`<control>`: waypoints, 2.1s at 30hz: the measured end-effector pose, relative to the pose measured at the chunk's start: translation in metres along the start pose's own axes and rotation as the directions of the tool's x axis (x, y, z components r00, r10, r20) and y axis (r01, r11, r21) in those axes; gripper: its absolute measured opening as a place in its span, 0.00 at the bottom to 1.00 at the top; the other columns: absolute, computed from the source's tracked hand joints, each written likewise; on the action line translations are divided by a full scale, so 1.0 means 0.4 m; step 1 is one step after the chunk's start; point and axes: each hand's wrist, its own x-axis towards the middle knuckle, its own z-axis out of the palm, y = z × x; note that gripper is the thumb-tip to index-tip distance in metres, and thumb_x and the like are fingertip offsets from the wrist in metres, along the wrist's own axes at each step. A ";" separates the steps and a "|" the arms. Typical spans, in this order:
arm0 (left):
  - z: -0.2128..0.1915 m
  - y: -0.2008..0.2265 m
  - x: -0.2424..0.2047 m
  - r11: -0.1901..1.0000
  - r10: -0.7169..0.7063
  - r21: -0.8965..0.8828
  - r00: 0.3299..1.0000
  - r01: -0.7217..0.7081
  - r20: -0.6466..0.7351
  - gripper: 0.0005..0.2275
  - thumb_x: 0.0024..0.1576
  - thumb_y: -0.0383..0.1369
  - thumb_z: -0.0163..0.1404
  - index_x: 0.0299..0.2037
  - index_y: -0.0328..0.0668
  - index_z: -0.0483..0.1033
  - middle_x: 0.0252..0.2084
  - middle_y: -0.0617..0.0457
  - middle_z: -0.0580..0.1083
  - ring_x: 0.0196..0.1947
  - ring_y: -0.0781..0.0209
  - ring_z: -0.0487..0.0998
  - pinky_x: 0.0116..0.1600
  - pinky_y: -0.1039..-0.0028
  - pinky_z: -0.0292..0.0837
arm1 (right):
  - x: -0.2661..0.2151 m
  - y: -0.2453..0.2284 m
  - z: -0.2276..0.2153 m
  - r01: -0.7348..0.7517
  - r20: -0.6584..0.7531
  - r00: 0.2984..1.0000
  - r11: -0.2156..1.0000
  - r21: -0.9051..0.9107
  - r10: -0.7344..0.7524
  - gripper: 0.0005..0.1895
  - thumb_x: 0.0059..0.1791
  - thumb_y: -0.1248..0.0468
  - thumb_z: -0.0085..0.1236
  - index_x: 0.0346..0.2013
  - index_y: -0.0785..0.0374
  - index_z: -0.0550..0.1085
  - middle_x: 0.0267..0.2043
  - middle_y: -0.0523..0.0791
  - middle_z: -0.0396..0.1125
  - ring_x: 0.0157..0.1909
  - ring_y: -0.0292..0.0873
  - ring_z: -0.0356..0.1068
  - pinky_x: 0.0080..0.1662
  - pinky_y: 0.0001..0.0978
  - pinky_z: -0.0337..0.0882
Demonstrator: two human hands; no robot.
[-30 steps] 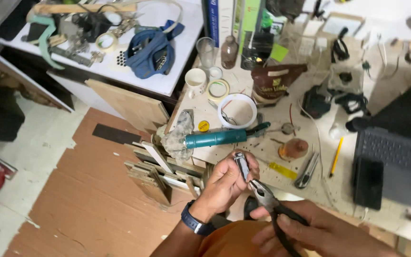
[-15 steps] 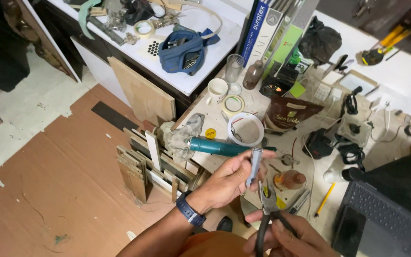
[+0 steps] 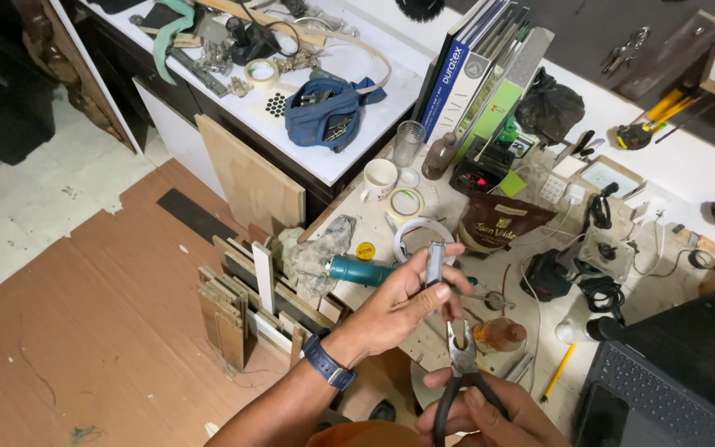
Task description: Assembling and adjusting small hardware components using pliers and a utility knife on a workbench
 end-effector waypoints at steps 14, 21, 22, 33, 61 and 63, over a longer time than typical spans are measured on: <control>-0.018 0.043 0.014 0.925 0.171 0.316 0.975 -0.209 0.145 0.14 0.71 0.43 0.40 0.60 0.47 0.67 0.59 0.50 0.71 0.65 0.54 0.71 0.73 0.59 0.65 | 0.041 0.017 -0.006 0.033 0.019 0.999 0.999 -0.023 -0.033 0.26 0.52 0.65 0.46 0.60 0.79 0.76 0.45 0.75 0.78 0.48 0.74 0.78 0.47 0.57 0.73; -0.053 0.071 0.041 0.838 0.244 0.423 0.931 -0.344 0.273 0.11 0.72 0.28 0.36 0.55 0.57 0.71 0.70 0.52 0.65 0.77 0.50 0.59 0.82 0.46 0.50 | 0.015 0.037 0.002 0.134 0.034 0.991 0.988 -0.076 -0.132 0.25 0.51 0.63 0.52 0.57 0.76 0.82 0.38 0.68 0.82 0.16 0.49 0.62 0.24 0.34 0.57; -0.056 0.074 0.046 0.838 0.243 0.424 0.930 -0.344 0.276 0.11 0.72 0.28 0.36 0.55 0.57 0.71 0.70 0.52 0.65 0.77 0.50 0.59 0.82 0.46 0.50 | 0.019 0.037 0.000 0.136 0.034 0.990 0.988 -0.073 -0.134 0.25 0.51 0.63 0.52 0.57 0.76 0.82 0.38 0.68 0.82 0.16 0.49 0.62 0.24 0.34 0.57; -0.064 0.094 0.063 0.777 0.223 0.472 0.884 -0.416 0.411 0.14 0.73 0.24 0.33 0.59 0.51 0.70 0.75 0.47 0.62 0.85 0.33 0.44 0.85 0.32 0.43 | 0.049 0.043 -0.005 0.136 0.020 0.991 0.988 -0.075 -0.134 0.27 0.48 0.62 0.51 0.57 0.77 0.81 0.44 0.69 0.84 0.47 0.68 0.84 0.50 0.53 0.78; 0.005 0.300 0.054 -0.052 -0.338 0.845 0.805 -0.533 0.487 0.23 0.62 0.25 0.47 0.69 0.48 0.62 0.47 0.51 0.67 0.46 0.51 0.64 0.50 0.39 0.64 | -0.022 -0.012 -0.158 0.120 0.138 0.803 -0.071 -0.990 -0.580 0.21 0.51 0.42 0.50 0.60 0.31 0.68 0.52 0.34 0.73 0.53 0.44 0.75 0.49 0.45 0.75; 0.013 0.305 0.051 -0.040 -0.363 0.853 0.803 -0.520 0.472 0.25 0.59 0.22 0.48 0.68 0.48 0.63 0.45 0.51 0.67 0.47 0.53 0.64 0.49 0.49 0.64 | -0.019 -0.013 -0.149 0.087 0.170 0.823 -0.177 -0.980 -0.542 0.21 0.52 0.41 0.49 0.60 0.30 0.66 0.49 0.33 0.71 0.51 0.43 0.72 0.43 0.46 0.76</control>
